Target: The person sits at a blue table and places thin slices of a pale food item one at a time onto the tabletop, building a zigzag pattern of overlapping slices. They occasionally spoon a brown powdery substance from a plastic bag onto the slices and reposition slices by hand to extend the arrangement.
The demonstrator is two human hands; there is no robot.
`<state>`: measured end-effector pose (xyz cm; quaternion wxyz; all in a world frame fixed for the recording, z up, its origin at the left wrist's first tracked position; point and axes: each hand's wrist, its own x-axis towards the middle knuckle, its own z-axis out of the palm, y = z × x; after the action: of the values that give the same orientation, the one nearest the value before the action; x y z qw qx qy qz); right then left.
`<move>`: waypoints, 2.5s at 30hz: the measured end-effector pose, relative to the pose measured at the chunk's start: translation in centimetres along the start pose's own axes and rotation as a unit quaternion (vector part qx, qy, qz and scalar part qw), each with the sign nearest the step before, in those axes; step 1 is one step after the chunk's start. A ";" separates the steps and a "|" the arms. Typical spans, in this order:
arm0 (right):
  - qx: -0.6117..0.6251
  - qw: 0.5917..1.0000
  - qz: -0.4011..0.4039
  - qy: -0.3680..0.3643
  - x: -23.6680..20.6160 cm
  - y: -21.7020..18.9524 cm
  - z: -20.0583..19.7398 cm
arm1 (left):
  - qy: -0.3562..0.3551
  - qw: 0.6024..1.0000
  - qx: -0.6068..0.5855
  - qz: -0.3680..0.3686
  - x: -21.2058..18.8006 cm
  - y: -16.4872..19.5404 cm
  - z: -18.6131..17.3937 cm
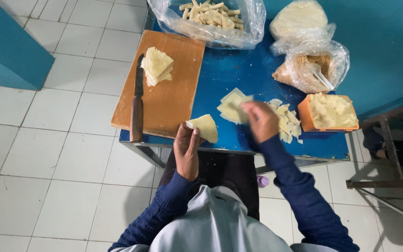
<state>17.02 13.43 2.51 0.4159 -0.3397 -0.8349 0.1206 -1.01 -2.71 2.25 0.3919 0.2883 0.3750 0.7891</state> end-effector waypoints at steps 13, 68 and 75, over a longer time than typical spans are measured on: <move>-0.097 0.988 -0.113 -0.024 -2.0 -4.5 0.9 | -0.005 1.000 -0.009 0.001 0.2 -0.2 0.3; -0.064 0.993 -0.092 -0.037 -3.6 -5.4 -0.5 | -0.013 0.999 -0.045 -0.011 0.9 -0.4 0.6; -0.059 0.993 -0.101 -0.033 -3.2 -6.4 -1.2 | -0.026 0.998 -0.052 -0.015 0.8 -1.5 0.8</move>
<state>16.33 6.40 4.40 0.3777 -0.2737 -0.8837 0.0396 -0.22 -1.14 1.60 0.4277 0.2825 0.3275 0.7937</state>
